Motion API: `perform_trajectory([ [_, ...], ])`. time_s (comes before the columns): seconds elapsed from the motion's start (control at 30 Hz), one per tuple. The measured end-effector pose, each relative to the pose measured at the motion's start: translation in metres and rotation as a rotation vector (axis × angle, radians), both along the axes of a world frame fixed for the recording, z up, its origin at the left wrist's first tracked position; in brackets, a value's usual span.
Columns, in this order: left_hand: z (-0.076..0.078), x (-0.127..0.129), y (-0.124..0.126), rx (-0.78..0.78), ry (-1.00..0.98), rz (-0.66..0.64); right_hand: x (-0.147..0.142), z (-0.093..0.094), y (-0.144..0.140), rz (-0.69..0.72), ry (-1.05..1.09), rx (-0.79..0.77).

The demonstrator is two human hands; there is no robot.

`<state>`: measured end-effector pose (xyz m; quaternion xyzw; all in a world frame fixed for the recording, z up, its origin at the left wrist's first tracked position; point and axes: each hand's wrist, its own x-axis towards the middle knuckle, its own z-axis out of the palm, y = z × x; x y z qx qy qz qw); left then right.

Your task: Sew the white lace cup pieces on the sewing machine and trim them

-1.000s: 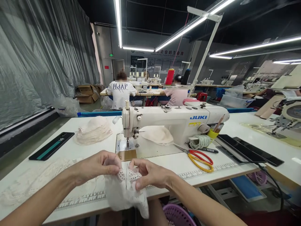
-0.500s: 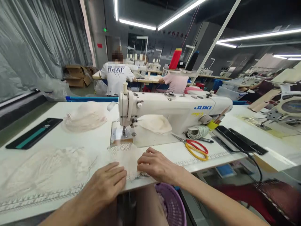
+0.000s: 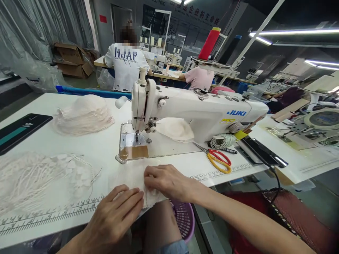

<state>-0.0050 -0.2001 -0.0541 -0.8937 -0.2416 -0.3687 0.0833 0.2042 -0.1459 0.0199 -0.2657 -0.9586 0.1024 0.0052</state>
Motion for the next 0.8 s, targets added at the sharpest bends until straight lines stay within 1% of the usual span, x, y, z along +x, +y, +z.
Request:
perform_trajectory([
  [0.07,0.0,-0.001,0.0,-0.031,-0.006,-0.029,0.004,0.001,0.0,-0.017,0.055,-0.111],
  [0.13,0.0,-0.002,0.0,-0.043,-0.014,-0.051,0.007,0.001,0.0,-0.002,0.175,-0.244],
  [0.2,-0.001,-0.003,-0.001,-0.063,-0.019,-0.062,0.007,-0.002,0.001,0.06,0.285,-0.367],
  [0.27,-0.003,-0.003,-0.002,-0.077,-0.025,-0.066,0.003,-0.007,0.003,0.118,0.306,-0.425],
  [0.3,-0.004,-0.004,-0.002,-0.075,-0.024,-0.066,0.002,-0.009,0.005,0.128,0.27,-0.402],
  [0.33,-0.006,-0.004,-0.002,-0.065,-0.02,-0.067,0.0,-0.01,0.008,0.127,0.213,-0.338],
  [0.43,-0.008,-0.003,-0.002,-0.017,-0.003,-0.064,0.004,-0.008,0.022,0.088,0.022,-0.015],
  [0.5,-0.007,-0.003,-0.002,-0.003,-0.012,-0.06,0.015,0.0,0.03,-0.029,-0.031,0.169],
  [0.53,-0.006,-0.002,-0.001,-0.009,-0.021,-0.059,0.023,0.004,0.031,-0.123,-0.029,0.217],
  [0.57,-0.004,-0.001,-0.001,-0.023,-0.03,-0.055,0.032,0.009,0.03,-0.228,-0.016,0.224],
  [0.6,-0.001,-0.001,0.0,-0.041,-0.038,-0.054,0.039,0.014,0.025,-0.299,0.012,0.187],
  [0.63,0.002,0.0,0.0,-0.066,-0.048,-0.053,0.046,0.017,0.016,-0.311,0.043,0.096],
  [0.67,0.005,0.001,0.001,-0.099,-0.061,-0.051,0.051,0.02,0.005,-0.29,0.068,-0.004],
  [0.73,0.012,0.003,0.002,-0.166,-0.09,-0.047,0.055,0.021,-0.023,-0.211,0.08,-0.155],
  [0.77,0.015,0.004,0.002,-0.197,-0.106,-0.048,0.053,0.018,-0.037,-0.166,0.084,-0.179],
  [0.8,0.018,0.004,0.003,-0.227,-0.117,-0.05,0.05,0.014,-0.05,-0.13,0.093,-0.169],
])
